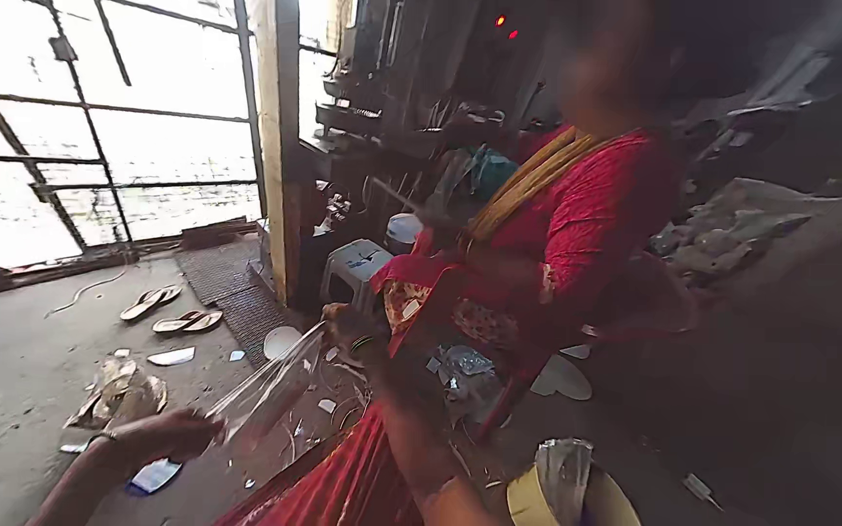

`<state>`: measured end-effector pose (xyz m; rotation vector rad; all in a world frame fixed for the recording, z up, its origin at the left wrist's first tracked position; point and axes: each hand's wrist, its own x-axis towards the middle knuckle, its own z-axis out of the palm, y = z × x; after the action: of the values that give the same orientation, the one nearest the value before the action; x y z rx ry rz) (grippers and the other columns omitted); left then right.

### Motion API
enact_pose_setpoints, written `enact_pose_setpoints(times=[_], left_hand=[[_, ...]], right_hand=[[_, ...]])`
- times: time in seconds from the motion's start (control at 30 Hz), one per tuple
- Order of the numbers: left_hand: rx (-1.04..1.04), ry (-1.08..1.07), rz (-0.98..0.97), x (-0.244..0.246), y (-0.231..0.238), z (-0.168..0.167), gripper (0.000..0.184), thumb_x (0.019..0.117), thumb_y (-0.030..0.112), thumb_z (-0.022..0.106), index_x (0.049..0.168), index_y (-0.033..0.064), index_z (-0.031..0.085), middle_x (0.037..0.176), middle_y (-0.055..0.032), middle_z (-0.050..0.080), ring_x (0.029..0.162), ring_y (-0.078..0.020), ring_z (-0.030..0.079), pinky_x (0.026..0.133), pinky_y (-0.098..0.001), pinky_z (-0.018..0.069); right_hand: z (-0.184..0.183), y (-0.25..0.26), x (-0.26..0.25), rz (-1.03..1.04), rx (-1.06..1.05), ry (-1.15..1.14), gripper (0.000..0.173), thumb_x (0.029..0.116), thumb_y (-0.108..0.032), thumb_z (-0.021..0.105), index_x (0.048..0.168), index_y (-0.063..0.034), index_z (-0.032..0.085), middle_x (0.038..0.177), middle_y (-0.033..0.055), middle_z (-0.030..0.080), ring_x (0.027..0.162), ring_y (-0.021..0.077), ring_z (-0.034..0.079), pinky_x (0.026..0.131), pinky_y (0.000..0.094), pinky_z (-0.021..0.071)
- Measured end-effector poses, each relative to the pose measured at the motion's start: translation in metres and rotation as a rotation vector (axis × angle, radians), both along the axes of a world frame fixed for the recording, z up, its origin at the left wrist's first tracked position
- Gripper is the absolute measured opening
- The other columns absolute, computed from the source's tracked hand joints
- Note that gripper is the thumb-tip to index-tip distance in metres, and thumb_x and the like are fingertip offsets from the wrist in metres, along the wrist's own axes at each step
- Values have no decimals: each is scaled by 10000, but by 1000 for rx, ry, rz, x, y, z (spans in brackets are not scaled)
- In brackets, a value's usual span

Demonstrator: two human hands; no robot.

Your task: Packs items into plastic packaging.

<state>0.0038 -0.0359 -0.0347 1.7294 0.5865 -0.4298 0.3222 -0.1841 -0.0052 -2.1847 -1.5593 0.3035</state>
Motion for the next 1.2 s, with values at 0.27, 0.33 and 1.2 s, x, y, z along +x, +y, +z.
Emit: enact_pose_setpoints(times=[0.27, 0.33, 1.2], left_hand=[[-294, -601, 672, -17, 14, 29, 299, 1116, 233, 341, 988, 141, 594, 736, 63, 589, 652, -44, 584, 663, -212, 529], [-309, -694, 820, -7, 17, 30, 331, 1129, 302, 305, 1060, 133, 581, 750, 62, 581, 654, -53, 576, 669, -230, 523], [154, -330, 340, 28, -23, -1, 209, 1061, 53, 411, 1123, -2, 602, 737, 43, 519, 607, -15, 479, 590, -198, 444]], right_hand=[[-18, 4, -11, 190, -26, 159, 237, 930, -189, 748, 1011, 31, 714, 942, 182, 709, 894, 296, 681, 876, 511, 532], [-12, 0, -32, 302, -57, 242, 253, 921, -165, 738, 1054, 48, 709, 982, 165, 712, 919, 229, 674, 904, 418, 536], [-4, 5, -145, 387, 364, 242, 174, 894, -6, 685, 1012, 121, 674, 924, 248, 700, 884, 337, 700, 846, 466, 554]])
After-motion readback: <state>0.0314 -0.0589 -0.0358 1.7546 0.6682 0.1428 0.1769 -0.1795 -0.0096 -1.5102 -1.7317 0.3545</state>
